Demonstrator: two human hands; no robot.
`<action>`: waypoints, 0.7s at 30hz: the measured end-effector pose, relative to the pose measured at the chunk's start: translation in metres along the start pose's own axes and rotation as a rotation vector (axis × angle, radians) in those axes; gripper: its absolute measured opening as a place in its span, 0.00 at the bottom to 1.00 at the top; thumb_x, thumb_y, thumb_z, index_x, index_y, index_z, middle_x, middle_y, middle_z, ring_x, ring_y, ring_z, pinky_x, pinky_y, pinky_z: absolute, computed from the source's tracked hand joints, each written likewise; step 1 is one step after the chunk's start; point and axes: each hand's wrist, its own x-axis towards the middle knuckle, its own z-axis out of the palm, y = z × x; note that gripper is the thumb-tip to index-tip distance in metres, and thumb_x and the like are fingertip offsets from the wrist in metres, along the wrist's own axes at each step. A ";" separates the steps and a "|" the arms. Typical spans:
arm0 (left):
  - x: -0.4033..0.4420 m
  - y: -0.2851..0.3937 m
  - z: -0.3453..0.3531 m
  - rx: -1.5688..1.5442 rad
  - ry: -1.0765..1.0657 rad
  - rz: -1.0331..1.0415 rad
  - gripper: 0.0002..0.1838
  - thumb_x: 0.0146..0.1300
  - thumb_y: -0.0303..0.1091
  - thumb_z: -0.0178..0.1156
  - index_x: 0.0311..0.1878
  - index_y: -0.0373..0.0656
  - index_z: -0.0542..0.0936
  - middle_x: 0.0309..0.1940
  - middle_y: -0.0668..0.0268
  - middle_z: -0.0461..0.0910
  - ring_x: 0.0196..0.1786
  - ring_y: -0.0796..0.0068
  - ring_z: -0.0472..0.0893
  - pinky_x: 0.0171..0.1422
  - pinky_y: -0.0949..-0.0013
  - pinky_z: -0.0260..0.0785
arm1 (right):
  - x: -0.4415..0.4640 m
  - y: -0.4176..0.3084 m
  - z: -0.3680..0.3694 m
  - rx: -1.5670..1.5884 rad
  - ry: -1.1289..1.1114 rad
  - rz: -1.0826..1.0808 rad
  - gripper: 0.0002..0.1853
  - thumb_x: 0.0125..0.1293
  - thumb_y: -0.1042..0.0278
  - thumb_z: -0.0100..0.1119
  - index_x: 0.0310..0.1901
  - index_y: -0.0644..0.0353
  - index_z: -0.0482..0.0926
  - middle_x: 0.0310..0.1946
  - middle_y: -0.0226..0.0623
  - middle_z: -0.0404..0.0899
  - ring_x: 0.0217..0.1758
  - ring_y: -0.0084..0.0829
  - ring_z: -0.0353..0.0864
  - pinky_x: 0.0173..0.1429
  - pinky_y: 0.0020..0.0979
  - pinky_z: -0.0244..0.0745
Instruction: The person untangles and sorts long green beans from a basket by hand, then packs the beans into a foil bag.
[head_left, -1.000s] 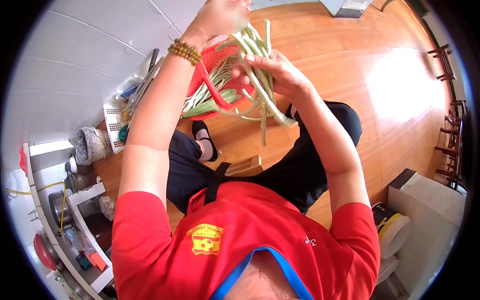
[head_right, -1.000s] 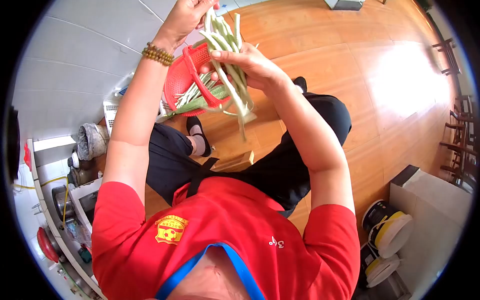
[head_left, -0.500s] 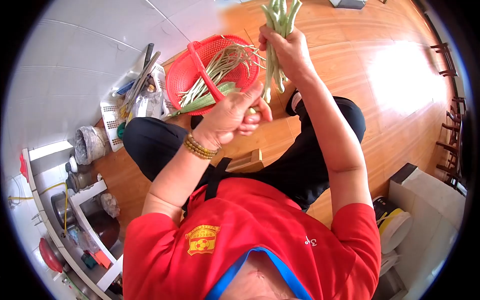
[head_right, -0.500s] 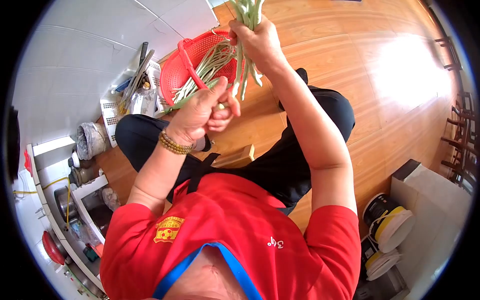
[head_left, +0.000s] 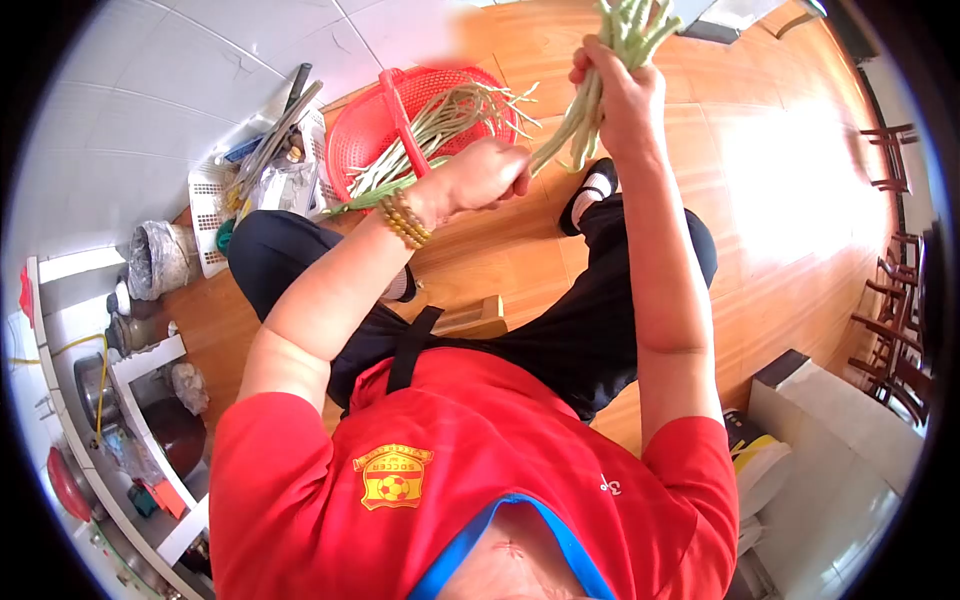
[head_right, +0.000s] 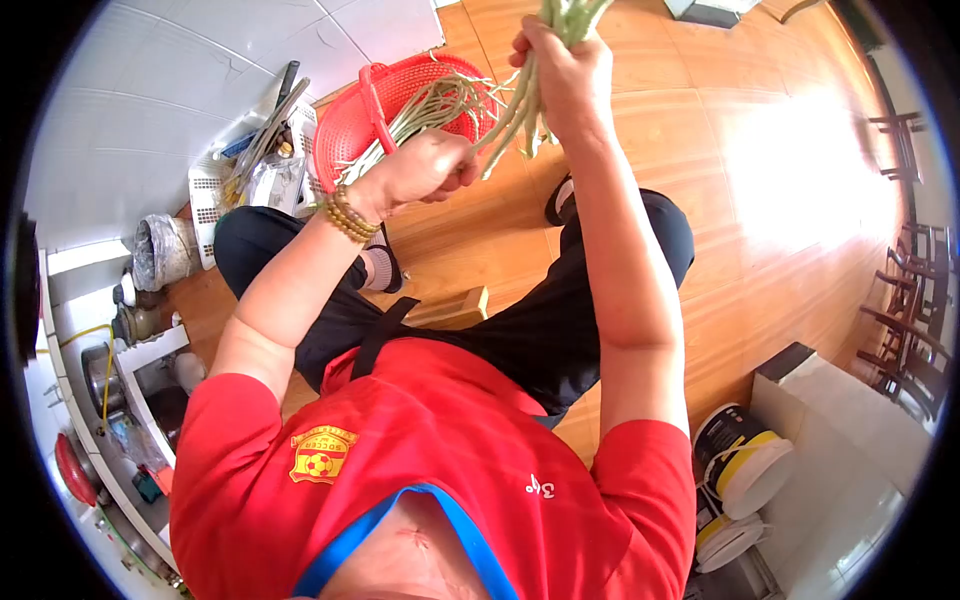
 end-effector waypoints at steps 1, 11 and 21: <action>0.006 -0.001 0.000 0.319 0.100 0.184 0.16 0.62 0.37 0.43 0.25 0.37 0.74 0.15 0.68 0.69 0.16 0.75 0.67 0.21 0.70 0.60 | 0.001 0.000 -0.001 0.048 0.022 0.000 0.08 0.60 0.69 0.59 0.30 0.66 0.76 0.24 0.35 0.76 0.25 0.23 0.74 0.30 0.24 0.70; -0.015 0.017 0.028 0.796 0.482 0.861 0.06 0.53 0.29 0.49 0.23 0.39 0.69 0.17 0.58 0.69 0.21 0.55 0.72 0.24 0.58 0.64 | 0.013 0.011 -0.023 0.535 -0.146 0.232 0.06 0.62 0.71 0.55 0.33 0.64 0.71 0.23 0.31 0.70 0.24 0.23 0.68 0.27 0.25 0.64; -0.042 0.016 0.058 0.370 0.350 1.140 0.06 0.47 0.25 0.49 0.30 0.40 0.73 0.22 0.63 0.70 0.21 0.68 0.71 0.24 0.67 0.62 | 0.032 0.012 -0.033 1.078 -0.394 0.343 0.06 0.67 0.69 0.49 0.31 0.58 0.67 0.22 0.23 0.64 0.23 0.17 0.62 0.31 0.21 0.60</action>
